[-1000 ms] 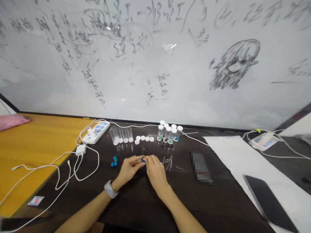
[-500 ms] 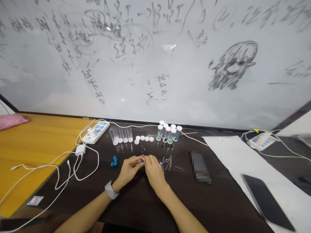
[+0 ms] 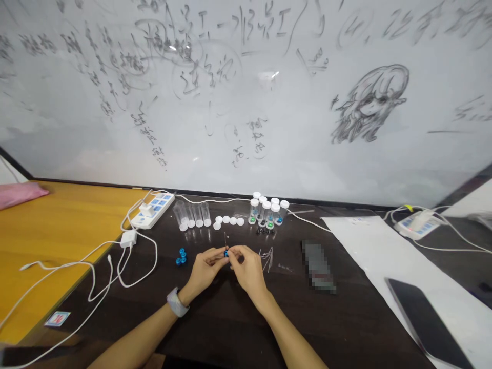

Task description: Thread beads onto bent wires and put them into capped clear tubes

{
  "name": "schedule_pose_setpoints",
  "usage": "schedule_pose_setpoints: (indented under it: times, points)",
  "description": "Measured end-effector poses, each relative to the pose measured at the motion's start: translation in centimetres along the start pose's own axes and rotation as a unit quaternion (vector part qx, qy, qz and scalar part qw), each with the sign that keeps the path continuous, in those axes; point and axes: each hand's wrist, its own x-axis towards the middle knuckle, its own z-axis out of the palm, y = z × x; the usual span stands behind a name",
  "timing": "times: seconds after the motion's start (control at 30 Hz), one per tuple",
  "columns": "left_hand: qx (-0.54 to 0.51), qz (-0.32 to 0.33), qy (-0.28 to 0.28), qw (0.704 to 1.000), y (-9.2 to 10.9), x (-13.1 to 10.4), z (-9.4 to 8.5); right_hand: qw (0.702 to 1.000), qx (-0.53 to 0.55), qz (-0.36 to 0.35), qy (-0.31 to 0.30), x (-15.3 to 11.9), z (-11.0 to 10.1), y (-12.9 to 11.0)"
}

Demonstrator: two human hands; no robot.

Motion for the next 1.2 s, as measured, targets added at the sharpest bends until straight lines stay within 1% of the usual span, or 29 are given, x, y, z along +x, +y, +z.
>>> schedule_pose_setpoints:
  times: [0.1,0.17,0.23,0.37,0.43,0.5,0.53,0.63,0.7,0.73,0.77,0.8,0.83,0.87,0.9,0.93,0.97,1.0,1.03,1.13,1.2]
  points:
    - [0.009,0.009,0.008,1.000,0.1,0.0,0.1,0.992,-0.099,-0.084,-0.003,-0.2,0.0,-0.2]
    - [0.019,0.018,0.012,1.000,0.0,0.0,0.1,0.976,-0.169,-0.135,-0.006,-0.3,0.1,-0.3]
    - [0.020,0.025,0.012,0.999,-0.1,0.0,0.2,0.957,-0.237,-0.170,-0.012,-0.4,0.1,-0.4]
    - [0.005,0.023,0.008,1.000,-0.4,0.0,0.2,0.917,-0.344,-0.200,-0.033,-0.4,0.4,-0.2]
    - [-0.004,0.012,0.007,1.000,-0.3,0.0,0.1,0.907,-0.369,-0.198,-0.035,-0.5,0.6,0.1]
    - [-0.033,-0.014,0.002,0.999,-0.2,0.2,0.1,0.909,-0.369,-0.192,-0.030,-0.6,0.9,0.2]
    - [-0.056,-0.032,-0.001,0.998,-0.2,0.2,0.1,0.914,-0.357,-0.189,-0.027,-0.6,1.0,0.2]
    - [-0.154,-0.092,-0.009,0.984,0.1,0.3,0.1,0.949,-0.267,-0.165,-0.008,0.0,0.4,0.2]
    - [-0.218,-0.122,-0.014,0.968,0.3,0.4,-0.1,0.971,-0.200,-0.125,0.035,0.8,-0.8,0.7]
    - [-0.243,-0.134,-0.018,0.960,0.4,0.4,-0.2,0.976,-0.182,-0.098,0.067,1.2,-1.7,1.1]
    - [-0.263,-0.145,-0.022,0.954,0.5,0.4,-0.3,0.978,-0.176,-0.074,0.085,1.7,-2.6,1.7]
    - [-0.276,-0.155,-0.026,0.948,0.7,0.5,-0.4,0.978,-0.180,-0.053,0.090,2.0,-3.7,2.4]
    - [-0.286,-0.164,-0.030,0.944,0.8,0.5,-0.5,0.979,-0.187,-0.029,0.069,2.3,-4.6,3.1]
    - [-0.293,-0.171,-0.034,0.940,0.9,0.5,-0.6,0.982,-0.186,-0.011,0.025,2.4,-5.5,3.7]
    - [-0.297,-0.176,-0.039,0.938,1.1,0.6,-0.7,0.984,-0.175,-0.004,-0.034,2.5,-6.1,4.3]
    - [-0.298,-0.180,-0.044,0.936,1.2,0.6,-0.8,0.981,-0.169,-0.013,-0.095,2.4,-6.6,4.8]
    - [-0.298,-0.184,-0.050,0.936,1.3,0.6,-0.8,0.975,-0.167,-0.027,-0.142,2.2,-6.8,5.1]
    - [-0.296,-0.187,-0.056,0.935,1.3,0.6,-0.8,0.969,-0.170,-0.044,-0.174,2.1,-6.9,5.3]
    - [-0.293,-0.189,-0.063,0.935,1.4,0.6,-0.8,0.962,-0.181,-0.064,-0.192,1.9,-6.7,5.4]
    - [-0.288,-0.192,-0.080,0.935,1.3,0.6,-0.9,0.942,-0.237,-0.114,-0.208,1.9,-5.7,5.2]
    - [-0.287,-0.191,-0.087,0.935,1.2,0.6,-0.9,0.923,-0.282,-0.139,-0.224,2.2,-4.9,5.0]
